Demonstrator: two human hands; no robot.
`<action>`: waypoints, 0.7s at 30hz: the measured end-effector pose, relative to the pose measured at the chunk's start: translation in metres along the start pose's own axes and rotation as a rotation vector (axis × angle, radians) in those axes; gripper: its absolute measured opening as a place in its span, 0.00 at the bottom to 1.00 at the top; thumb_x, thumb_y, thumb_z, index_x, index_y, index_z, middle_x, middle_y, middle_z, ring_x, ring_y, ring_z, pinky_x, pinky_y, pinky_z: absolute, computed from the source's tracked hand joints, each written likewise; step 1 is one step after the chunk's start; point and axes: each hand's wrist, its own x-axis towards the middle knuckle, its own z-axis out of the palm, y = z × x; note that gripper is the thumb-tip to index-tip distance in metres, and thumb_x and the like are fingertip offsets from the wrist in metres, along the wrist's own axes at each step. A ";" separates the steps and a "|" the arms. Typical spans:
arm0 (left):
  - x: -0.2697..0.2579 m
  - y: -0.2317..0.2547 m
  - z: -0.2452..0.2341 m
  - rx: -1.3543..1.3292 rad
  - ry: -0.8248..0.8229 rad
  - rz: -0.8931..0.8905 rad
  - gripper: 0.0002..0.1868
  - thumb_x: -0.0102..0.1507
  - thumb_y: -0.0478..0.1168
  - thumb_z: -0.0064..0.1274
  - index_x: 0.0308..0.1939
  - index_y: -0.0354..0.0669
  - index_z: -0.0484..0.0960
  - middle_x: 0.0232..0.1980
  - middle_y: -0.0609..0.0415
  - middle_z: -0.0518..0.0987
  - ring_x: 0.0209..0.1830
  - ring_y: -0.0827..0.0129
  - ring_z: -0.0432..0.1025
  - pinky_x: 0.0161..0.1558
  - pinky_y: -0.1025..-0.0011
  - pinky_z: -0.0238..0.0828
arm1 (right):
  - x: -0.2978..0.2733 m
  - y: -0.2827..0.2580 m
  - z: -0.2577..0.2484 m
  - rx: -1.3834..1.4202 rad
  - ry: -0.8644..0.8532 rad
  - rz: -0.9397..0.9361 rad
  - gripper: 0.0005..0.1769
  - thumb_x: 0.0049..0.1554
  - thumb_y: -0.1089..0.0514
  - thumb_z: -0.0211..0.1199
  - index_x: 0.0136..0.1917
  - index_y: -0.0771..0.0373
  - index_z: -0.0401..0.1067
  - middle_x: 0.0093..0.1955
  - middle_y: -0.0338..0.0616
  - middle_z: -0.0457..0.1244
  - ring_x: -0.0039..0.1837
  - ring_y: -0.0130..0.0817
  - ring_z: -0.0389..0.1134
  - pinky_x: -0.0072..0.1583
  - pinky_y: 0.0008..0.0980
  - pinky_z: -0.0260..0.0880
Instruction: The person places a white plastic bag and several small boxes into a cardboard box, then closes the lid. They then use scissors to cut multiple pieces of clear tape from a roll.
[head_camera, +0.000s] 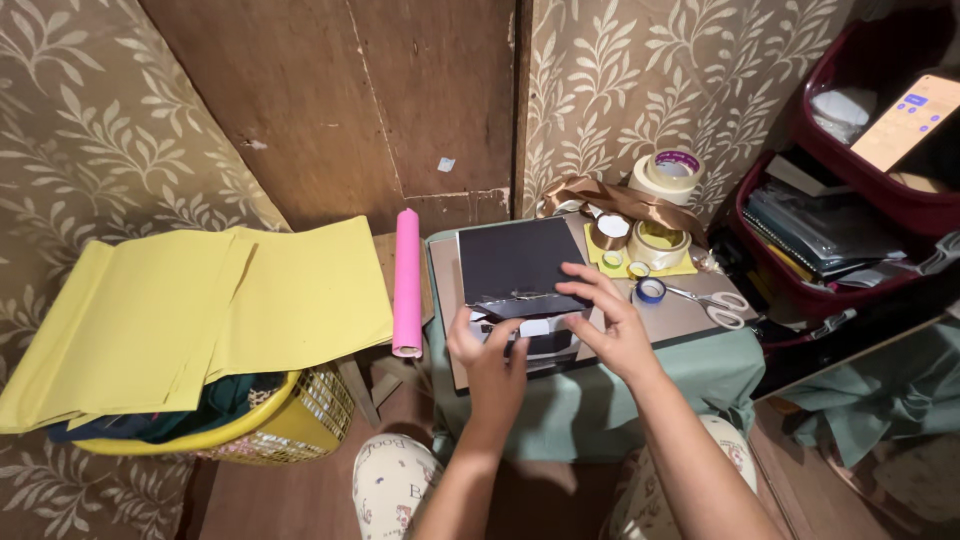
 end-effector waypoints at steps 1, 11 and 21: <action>-0.004 0.003 -0.001 -0.004 0.030 -0.009 0.14 0.59 0.35 0.61 0.50 0.48 0.84 0.70 0.31 0.60 0.69 0.37 0.53 0.68 0.49 0.51 | 0.000 0.000 0.002 -0.030 0.012 0.021 0.21 0.52 0.70 0.65 0.59 0.63 0.76 0.72 0.47 0.62 0.75 0.41 0.60 0.73 0.38 0.57; 0.008 -0.007 -0.014 -0.110 0.147 -0.108 0.10 0.63 0.32 0.55 0.48 0.43 0.82 0.53 0.46 0.76 0.57 0.54 0.68 0.62 0.57 0.62 | -0.001 0.014 0.003 -0.103 0.052 0.043 0.17 0.51 0.70 0.65 0.55 0.62 0.77 0.69 0.45 0.64 0.71 0.41 0.63 0.70 0.36 0.60; 0.030 -0.014 -0.018 -0.007 0.185 -0.051 0.06 0.61 0.30 0.54 0.40 0.39 0.83 0.41 0.49 0.79 0.46 0.56 0.72 0.49 0.62 0.69 | 0.010 0.008 0.000 -0.152 0.049 0.067 0.15 0.56 0.73 0.59 0.53 0.62 0.79 0.63 0.43 0.67 0.63 0.35 0.69 0.61 0.31 0.69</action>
